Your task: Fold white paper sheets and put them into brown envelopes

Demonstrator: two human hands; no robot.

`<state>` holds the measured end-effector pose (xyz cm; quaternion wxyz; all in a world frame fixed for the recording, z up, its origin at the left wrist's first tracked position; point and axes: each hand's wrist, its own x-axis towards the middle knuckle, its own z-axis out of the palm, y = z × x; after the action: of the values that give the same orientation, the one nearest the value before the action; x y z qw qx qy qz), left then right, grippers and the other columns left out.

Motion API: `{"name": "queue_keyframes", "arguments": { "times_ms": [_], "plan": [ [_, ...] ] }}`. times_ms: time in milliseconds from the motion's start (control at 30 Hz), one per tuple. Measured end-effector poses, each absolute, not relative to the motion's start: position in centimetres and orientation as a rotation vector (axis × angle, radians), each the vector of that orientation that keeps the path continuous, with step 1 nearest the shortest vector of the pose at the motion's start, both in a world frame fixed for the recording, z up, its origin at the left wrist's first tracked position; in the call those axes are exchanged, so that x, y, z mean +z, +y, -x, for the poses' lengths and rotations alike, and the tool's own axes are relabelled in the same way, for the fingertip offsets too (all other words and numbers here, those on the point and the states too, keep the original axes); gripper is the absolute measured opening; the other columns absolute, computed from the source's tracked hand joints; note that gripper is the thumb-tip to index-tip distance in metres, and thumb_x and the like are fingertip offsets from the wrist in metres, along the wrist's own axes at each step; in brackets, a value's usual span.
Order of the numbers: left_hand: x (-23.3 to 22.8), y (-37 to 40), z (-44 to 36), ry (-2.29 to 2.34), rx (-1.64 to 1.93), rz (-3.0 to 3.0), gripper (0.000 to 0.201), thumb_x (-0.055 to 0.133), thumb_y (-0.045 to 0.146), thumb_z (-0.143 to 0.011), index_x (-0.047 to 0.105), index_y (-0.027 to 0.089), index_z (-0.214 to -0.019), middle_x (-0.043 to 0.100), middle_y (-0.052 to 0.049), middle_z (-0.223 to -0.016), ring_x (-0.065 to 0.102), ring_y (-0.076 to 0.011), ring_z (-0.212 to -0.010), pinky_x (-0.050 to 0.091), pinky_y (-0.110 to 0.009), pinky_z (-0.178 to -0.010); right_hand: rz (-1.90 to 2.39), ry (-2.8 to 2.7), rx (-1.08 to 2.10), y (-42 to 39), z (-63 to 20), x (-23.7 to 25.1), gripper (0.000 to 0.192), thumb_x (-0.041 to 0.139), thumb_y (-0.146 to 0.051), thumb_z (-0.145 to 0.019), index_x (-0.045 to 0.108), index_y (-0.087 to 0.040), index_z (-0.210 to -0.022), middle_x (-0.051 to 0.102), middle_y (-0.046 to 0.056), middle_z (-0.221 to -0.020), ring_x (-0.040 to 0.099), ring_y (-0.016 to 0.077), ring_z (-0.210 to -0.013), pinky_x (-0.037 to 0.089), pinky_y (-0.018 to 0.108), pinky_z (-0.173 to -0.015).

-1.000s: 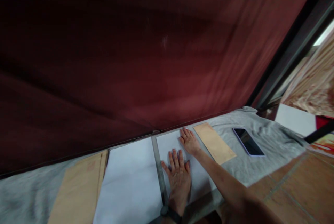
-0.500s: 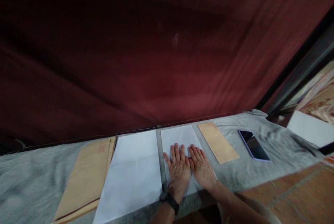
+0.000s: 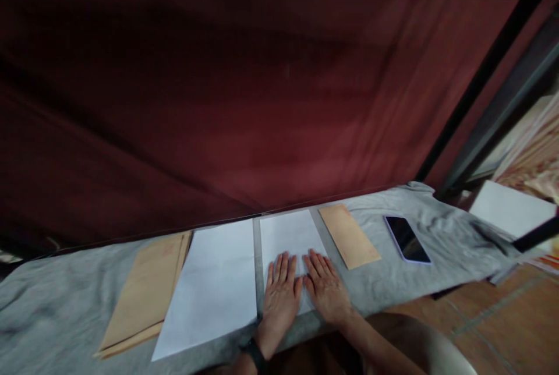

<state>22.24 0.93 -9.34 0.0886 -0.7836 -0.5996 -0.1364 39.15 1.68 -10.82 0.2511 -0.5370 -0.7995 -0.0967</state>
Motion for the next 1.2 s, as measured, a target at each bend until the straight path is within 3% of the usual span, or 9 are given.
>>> {"name": "queue_keyframes", "arguments": {
  "times_ms": [333,633,833,1200],
  "plan": [
    [-10.1,-2.3,-21.8,-1.798,-0.405,2.245,0.056,0.039,0.032,-0.102,0.045,0.012,-0.154,0.046,-0.014,-0.159,0.045,-0.025,-0.147,0.042,-0.045,-0.119,1.516,-2.2,-0.181,1.7,-39.1,-10.8,0.049,0.041,-0.035,-0.106,0.053,-0.019,-0.151,0.049,0.012,-0.157,0.048,0.0272,-0.145,0.033,0.045,-0.121],
    [-9.7,-2.3,-21.8,-1.769,-0.416,2.224,0.056,0.042,0.03,-0.1,0.047,0.011,-0.153,0.05,-0.015,-0.156,0.047,-0.0247,-0.145,0.045,-0.044,-0.116,1.506,-2.18,-0.236,1.8,-38.7,-10.8,0.047,0.045,-0.033,-0.104,0.058,-0.016,-0.146,0.054,0.014,-0.153,0.052,0.0273,-0.141,0.037,0.045,-0.117],
    [-10.2,-2.2,-21.6,-1.717,-0.449,2.212,0.057,0.042,0.029,-0.099,0.047,0.011,-0.153,0.05,-0.013,-0.157,0.046,-0.0251,-0.147,0.045,-0.044,-0.117,1.534,-2.188,-0.167,1.9,-38.7,-10.8,0.05,0.044,-0.035,-0.104,0.052,-0.02,-0.151,0.048,0.012,-0.158,0.046,0.0252,-0.146,0.029,0.044,-0.123],
    [-9.8,-2.3,-21.6,-1.749,-0.422,2.24,0.058,0.04,0.028,-0.1,0.041,0.012,-0.156,0.048,-0.013,-0.158,0.045,-0.0247,-0.147,0.042,-0.045,-0.118,1.563,-2.194,-0.121,1.5,-38.7,-10.2,0.051,0.045,-0.036,-0.105,0.05,-0.02,-0.152,0.045,0.011,-0.16,0.044,0.0253,-0.147,0.029,0.043,-0.123]
  ]
}}
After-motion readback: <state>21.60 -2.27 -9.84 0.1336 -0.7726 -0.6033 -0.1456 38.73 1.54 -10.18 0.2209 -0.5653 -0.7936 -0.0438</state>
